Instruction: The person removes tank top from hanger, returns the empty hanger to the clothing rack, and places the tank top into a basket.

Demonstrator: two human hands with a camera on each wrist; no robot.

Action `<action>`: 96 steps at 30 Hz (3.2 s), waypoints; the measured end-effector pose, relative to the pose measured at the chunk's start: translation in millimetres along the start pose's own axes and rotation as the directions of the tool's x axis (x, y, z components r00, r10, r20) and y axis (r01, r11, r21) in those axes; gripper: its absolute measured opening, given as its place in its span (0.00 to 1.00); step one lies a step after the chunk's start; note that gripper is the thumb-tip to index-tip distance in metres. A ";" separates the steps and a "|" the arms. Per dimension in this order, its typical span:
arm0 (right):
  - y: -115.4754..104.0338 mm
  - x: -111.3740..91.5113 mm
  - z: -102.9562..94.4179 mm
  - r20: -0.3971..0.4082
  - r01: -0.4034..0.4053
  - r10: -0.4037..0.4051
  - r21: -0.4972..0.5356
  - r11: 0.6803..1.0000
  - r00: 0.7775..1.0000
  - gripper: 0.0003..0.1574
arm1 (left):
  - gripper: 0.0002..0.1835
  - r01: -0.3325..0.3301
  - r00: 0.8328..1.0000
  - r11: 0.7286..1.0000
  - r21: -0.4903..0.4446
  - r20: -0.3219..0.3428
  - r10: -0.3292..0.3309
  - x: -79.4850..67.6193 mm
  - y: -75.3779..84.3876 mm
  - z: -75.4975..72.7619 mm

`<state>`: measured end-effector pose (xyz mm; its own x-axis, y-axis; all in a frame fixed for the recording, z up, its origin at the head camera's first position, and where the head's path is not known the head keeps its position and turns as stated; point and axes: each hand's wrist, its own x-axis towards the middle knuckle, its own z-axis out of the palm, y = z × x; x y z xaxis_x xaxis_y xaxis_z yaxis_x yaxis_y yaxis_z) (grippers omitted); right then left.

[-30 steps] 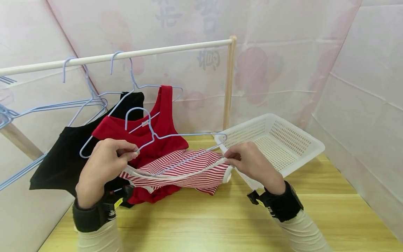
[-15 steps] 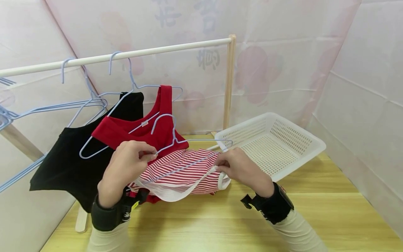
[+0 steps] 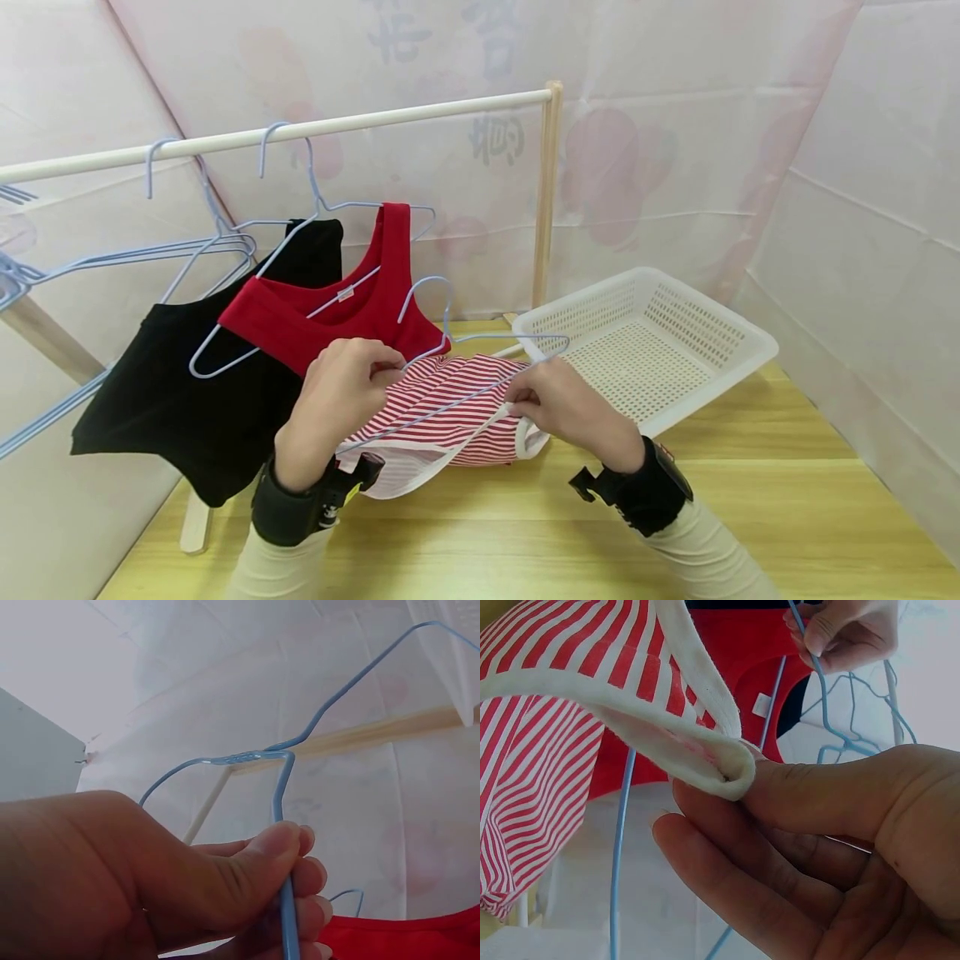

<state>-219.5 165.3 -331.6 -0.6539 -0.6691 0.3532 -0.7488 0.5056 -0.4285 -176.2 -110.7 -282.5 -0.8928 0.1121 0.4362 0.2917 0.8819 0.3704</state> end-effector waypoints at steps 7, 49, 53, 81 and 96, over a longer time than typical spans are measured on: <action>1.4 0.9 3.4 0.011 0.003 -0.003 0.008 1.000 1.000 0.06 | 0.07 -0.013 0.999 1.000 -0.019 -0.032 0.013 1.1 5.0 3.0; 0.9 1.0 18.9 0.292 0.074 -0.063 -0.028 0.997 0.954 0.08 | 0.05 0.004 1.000 0.994 -0.108 -0.015 -0.006 34.5 8.6 7.9; 0.5 -0.9 18.5 0.298 0.075 -0.063 -0.028 0.997 0.952 0.08 | 0.08 0.005 1.000 0.996 -0.094 0.018 -0.004 45.4 15.3 6.9; -1.1 0.6 22.4 0.327 0.092 -0.080 -0.021 0.996 0.942 0.10 | 0.16 0.011 0.996 1.000 -0.027 0.087 -0.008 96.8 42.2 -3.6; -0.9 -5.4 23.3 0.350 0.055 -0.055 0.010 0.998 0.935 0.10 | 0.04 0.040 0.990 0.999 0.000 0.135 -0.040 116.0 53.7 2.2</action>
<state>-212.8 155.8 -352.5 -0.5321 -0.8444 0.0624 -0.7827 0.4625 -0.4166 -264.8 -49.3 -213.8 -0.9419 0.1380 0.3064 0.2559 0.8854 0.3880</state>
